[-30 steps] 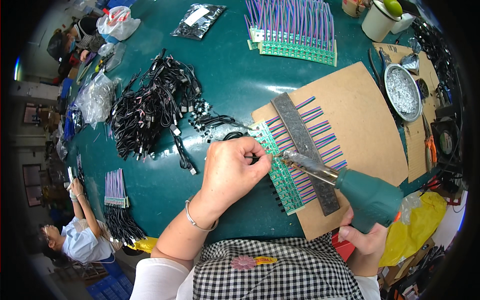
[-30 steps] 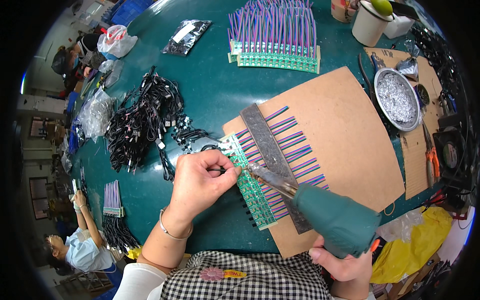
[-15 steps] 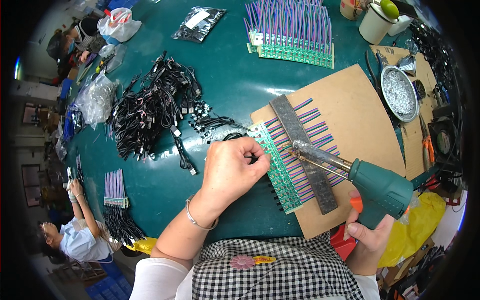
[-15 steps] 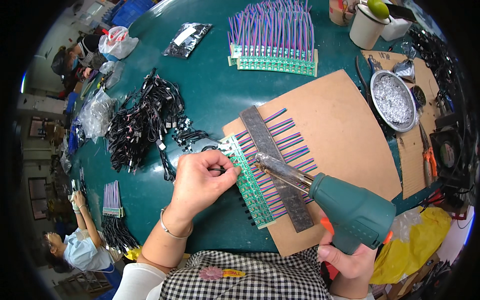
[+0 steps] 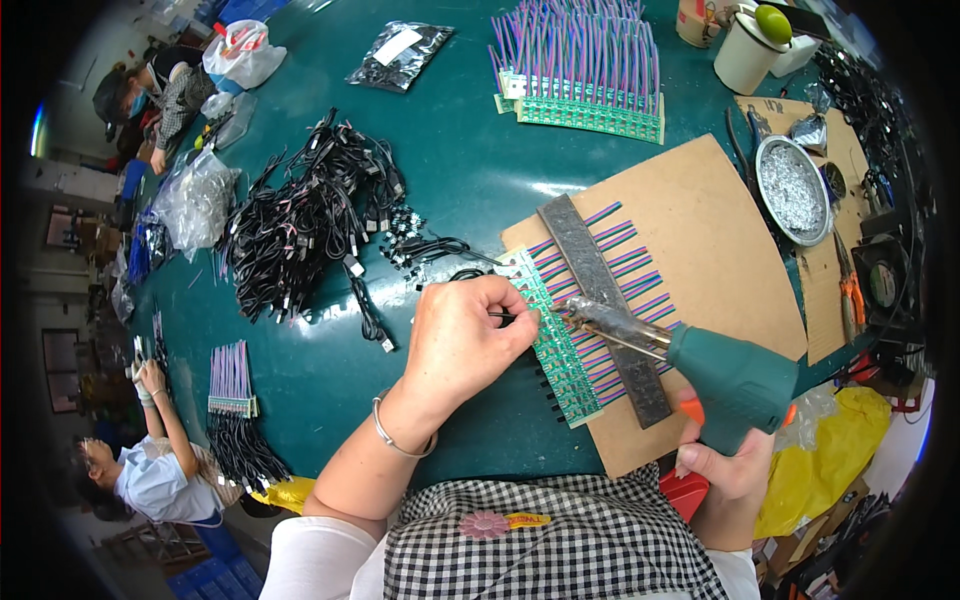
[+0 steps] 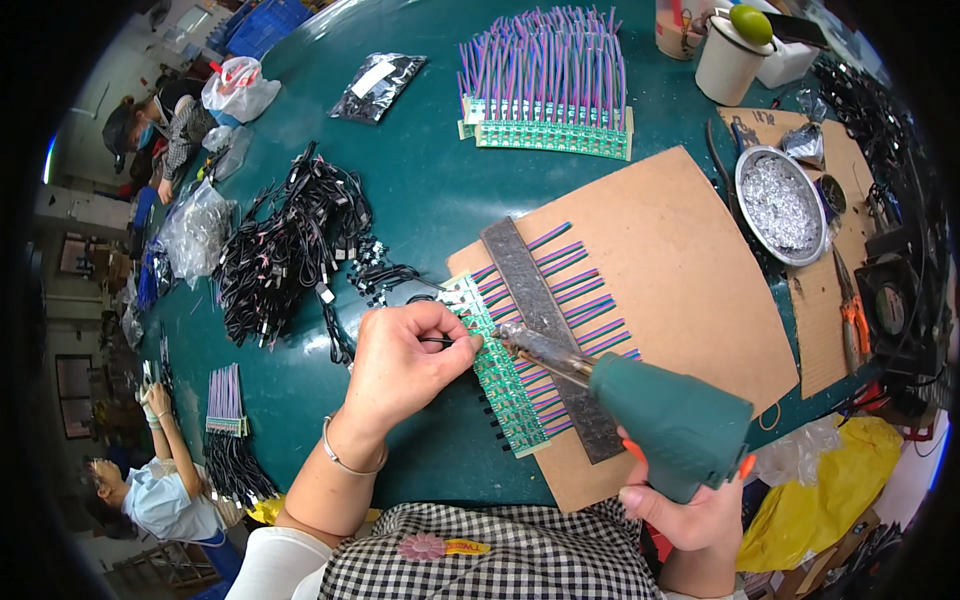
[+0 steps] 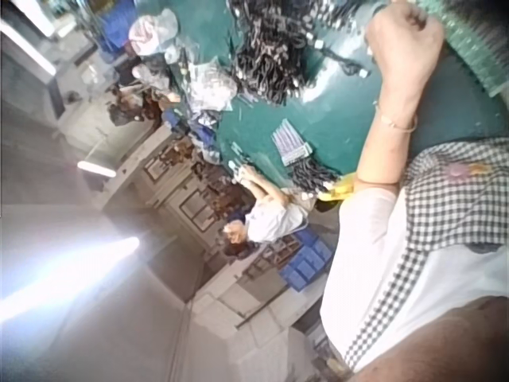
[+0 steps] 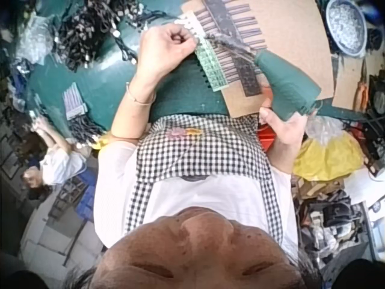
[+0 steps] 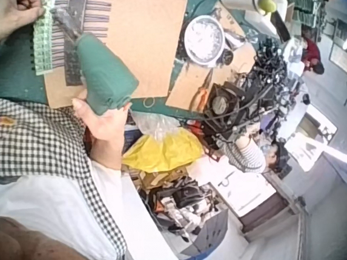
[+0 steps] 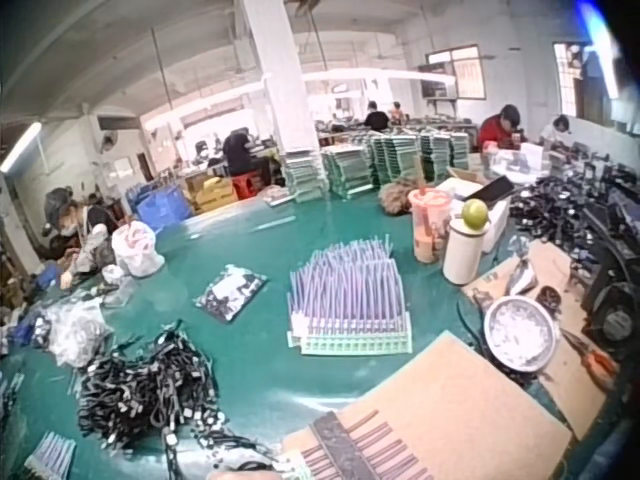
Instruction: The person solders wire harnesses onto LED circuit boards using a heavy industrial soldering iron.
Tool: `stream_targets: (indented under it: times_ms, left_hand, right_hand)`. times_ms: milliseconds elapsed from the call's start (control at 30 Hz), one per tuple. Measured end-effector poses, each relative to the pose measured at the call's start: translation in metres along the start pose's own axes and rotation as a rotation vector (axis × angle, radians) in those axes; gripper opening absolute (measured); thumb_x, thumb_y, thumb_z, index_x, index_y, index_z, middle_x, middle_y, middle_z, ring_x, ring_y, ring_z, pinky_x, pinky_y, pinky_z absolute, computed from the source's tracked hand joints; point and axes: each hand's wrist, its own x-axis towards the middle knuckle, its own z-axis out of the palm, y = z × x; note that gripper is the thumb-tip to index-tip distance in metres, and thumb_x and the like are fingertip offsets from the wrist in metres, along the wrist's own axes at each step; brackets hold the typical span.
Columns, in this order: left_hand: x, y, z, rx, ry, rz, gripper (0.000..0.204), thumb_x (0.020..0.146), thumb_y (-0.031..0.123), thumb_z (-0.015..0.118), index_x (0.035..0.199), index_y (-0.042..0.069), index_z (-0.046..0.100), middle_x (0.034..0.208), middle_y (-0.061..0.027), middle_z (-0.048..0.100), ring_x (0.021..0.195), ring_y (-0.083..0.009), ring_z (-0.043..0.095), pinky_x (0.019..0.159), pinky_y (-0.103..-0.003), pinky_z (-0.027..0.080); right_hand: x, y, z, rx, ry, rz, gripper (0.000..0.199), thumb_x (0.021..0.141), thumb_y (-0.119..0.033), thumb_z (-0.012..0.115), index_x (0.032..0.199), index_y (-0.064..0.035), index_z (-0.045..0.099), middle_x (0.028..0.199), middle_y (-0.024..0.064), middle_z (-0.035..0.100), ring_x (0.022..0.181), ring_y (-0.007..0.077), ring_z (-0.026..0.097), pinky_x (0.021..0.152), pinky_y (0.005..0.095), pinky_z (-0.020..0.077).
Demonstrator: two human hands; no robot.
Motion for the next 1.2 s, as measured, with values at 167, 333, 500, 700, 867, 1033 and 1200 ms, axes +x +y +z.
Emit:
stream_targets:
  times_ms: [167,333,500,700,867,1033,1200]
  left_hand:
    - [0.0,0.002,0.0,0.001,-0.004,-0.013,0.013,0.068,0.009,0.07,0.065,0.0,0.062,0.052,0.0007,0.056,0.047,-0.0004,0.044,0.043,-0.019,0.036]
    - [0.0,0.003,0.0,-0.003,0.005,-0.006,0.014,0.069,0.01,0.07,0.064,0.0,0.062,0.049,0.0005,0.053,0.044,-0.0011,0.04,0.041,-0.02,0.033]
    - [-0.002,0.002,-0.002,0.027,0.013,0.013,0.015,0.07,0.011,0.07,0.064,0.0,0.061,0.048,0.0003,0.052,0.043,-0.0018,0.039,0.041,-0.021,0.032]
    - [-0.008,0.0,-0.011,0.061,-0.001,0.074,0.011,0.074,0.008,0.069,0.072,-0.001,0.063,0.054,-0.0022,0.056,0.047,-0.0029,0.045,0.044,-0.021,0.037]
    - [-0.016,-0.003,-0.01,0.031,0.039,0.092,0.007,0.074,0.004,0.067,0.077,-0.002,0.064,0.058,-0.0042,0.058,0.051,-0.0038,0.05,0.047,-0.021,0.041]
    - [-0.014,0.006,-0.004,0.135,0.095,0.154,0.008,0.072,0.005,0.069,0.074,0.0,0.064,0.058,-0.0064,0.058,0.045,-0.0091,0.05,0.045,-0.022,0.041]
    - [-0.008,0.001,0.001,0.142,0.16,0.28,0.01,0.069,0.007,0.07,0.069,0.001,0.062,0.054,-0.0061,0.054,0.041,-0.0141,0.047,0.042,-0.026,0.038]
  right_hand:
    - [-0.002,-0.001,-0.003,0.146,0.136,-0.018,0.067,0.066,0.005,0.068,0.122,0.0101,0.032,0.11,0.0269,0.051,0.055,0.0177,0.058,0.045,0.0251,0.0506]
    - [0.005,-0.001,-0.007,0.099,0.276,-0.214,0.068,0.067,-0.009,0.071,0.118,0.0124,0.03,0.094,0.021,0.053,0.041,0.016,0.051,0.034,0.0232,0.0426]
    - [0.006,-0.009,-0.042,0.096,0.284,-0.312,0.068,0.072,-0.014,0.066,0.122,0.0127,0.029,0.08,0.014,0.054,0.038,0.0134,0.046,0.033,0.0216,0.0398]
    - [0.034,-0.017,-0.071,0.313,0.422,-0.493,0.054,0.082,-0.011,0.059,0.125,0.0066,0.032,0.064,0.0056,0.048,0.046,0.0099,0.046,0.039,0.0206,0.039]
    - [0.04,-0.009,-0.068,-0.082,0.599,-0.403,0.047,0.082,-0.011,0.059,0.122,0.0069,0.039,0.065,0.0059,0.051,0.047,0.0099,0.047,0.041,0.0205,0.0376]
    - [0.018,-0.01,-0.047,0.025,0.379,-0.375,0.06,0.075,-0.014,0.067,0.121,0.0111,0.036,0.077,0.0124,0.055,0.044,0.012,0.047,0.038,0.0214,0.0396]
    - [-0.005,-0.008,-0.013,0.08,0.313,-0.275,0.074,0.065,-0.015,0.075,0.117,0.0143,0.032,0.099,0.0207,0.05,0.042,0.0138,0.049,0.032,0.023,0.0418]
